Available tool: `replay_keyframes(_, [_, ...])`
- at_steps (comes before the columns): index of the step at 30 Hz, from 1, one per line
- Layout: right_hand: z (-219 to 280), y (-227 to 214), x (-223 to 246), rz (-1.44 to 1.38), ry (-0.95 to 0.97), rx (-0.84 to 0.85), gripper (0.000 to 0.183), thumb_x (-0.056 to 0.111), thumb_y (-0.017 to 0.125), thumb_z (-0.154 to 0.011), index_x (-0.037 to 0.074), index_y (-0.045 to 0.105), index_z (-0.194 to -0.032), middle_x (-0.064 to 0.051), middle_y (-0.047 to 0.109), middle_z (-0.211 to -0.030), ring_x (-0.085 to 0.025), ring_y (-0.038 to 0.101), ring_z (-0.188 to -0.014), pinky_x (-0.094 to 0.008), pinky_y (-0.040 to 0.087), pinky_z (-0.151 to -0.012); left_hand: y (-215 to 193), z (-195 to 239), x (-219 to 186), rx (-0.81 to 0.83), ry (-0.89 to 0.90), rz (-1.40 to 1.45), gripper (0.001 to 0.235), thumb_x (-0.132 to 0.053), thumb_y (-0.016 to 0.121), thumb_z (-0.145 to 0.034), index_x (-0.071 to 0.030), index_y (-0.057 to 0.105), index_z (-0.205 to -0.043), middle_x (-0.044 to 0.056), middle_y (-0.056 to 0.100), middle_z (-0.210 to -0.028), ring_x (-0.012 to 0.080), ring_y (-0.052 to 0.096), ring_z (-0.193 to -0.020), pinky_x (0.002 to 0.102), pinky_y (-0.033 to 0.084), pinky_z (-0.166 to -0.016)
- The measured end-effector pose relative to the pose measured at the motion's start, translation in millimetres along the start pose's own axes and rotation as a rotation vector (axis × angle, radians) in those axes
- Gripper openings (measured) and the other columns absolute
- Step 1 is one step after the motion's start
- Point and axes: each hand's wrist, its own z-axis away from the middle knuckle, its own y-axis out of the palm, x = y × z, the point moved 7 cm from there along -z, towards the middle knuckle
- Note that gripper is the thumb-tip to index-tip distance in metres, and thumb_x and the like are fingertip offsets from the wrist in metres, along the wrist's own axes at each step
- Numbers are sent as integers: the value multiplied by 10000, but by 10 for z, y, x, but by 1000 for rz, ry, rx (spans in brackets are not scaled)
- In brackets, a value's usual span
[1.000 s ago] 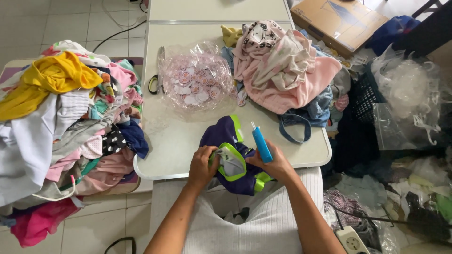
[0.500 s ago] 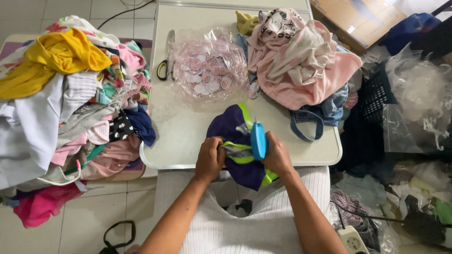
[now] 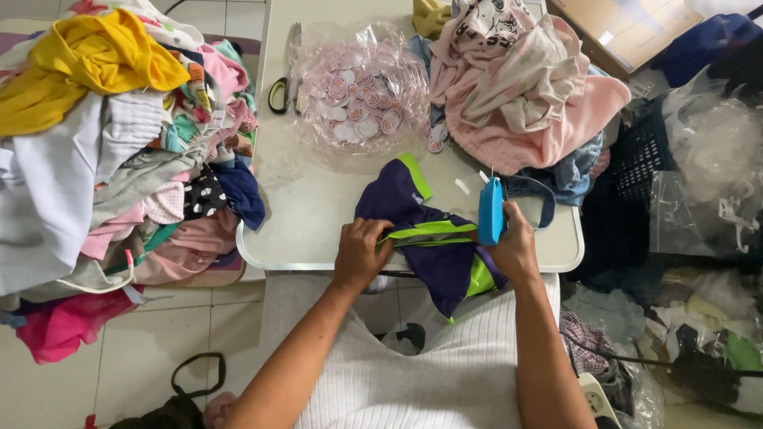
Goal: The person uses a hot glue gun to attach small circular stickers to various pieces of clothing. They pick up a pink garment, apply glue, and press a sticker onto it. They repeat this process with a white garment and a blue and green garment, placing the finished items on the table.
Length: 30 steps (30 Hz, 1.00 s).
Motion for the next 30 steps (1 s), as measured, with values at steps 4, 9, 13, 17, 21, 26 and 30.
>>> replay_keyframes(4, [-3,5,-92,-81,0,54,541,362,936,-609,178,652,-1031,-107,713,-898,-342,692,-942,-444,503,-847,59,13,68,3,-14,8,192,-278,709,-902,-202,680,-1077,-11,647,-872,214,622,-902,411,471,-902])
replay_keyframes(9, [21,-155,112,-390,-106,138,167,124,854,-814,129,730,-926,-53,746,-879,-180,708,-874,-326,528,-849,-41,13,47,-31,-40,114,199,-370,684,-947,-178,681,-999,-1,635,-839,231,628,-880,408,475,-885])
replay_keyframes(13, [336,-120,564,-844,108,233,218,5,798,-797,14,671,-974,-162,714,-857,-314,741,-837,-491,581,-851,-44,1,74,-54,-31,138,247,-427,684,-961,-182,668,-936,1,625,-804,241,634,-864,409,473,-871])
replay_keyframes(17, [640,131,833,-1000,285,569,162,-24,735,-780,-36,648,-917,-270,740,-950,-434,747,-927,-561,587,-804,-260,-110,-55,-162,21,173,175,-270,714,-888,-129,648,-808,46,629,-1166,331,581,-1135,478,440,-979])
replay_keyframes(21, [648,354,702,-838,439,531,397,30,744,-790,-178,639,-1112,-350,679,-1137,-527,651,-1095,-647,552,-854,-255,-285,-6,-91,61,225,155,-178,671,-822,-61,611,-740,159,703,-1234,426,608,-1225,565,422,-1038])
replay_keyframes(26, [145,62,822,-545,276,313,452,290,853,-792,14,689,-1110,-253,686,-1234,-424,614,-1228,-605,449,-1016,32,-181,547,122,-325,305,278,-396,659,-879,-191,579,-709,52,564,-518,240,582,-520,381,441,-563])
replay_keyframes(30, [-437,283,287,-718,-29,178,262,101,864,-841,36,644,-967,-219,681,-1227,-378,589,-1284,-573,394,-1095,66,16,642,180,-420,442,371,-435,700,-939,-173,590,-701,42,603,-523,154,572,-537,312,445,-553])
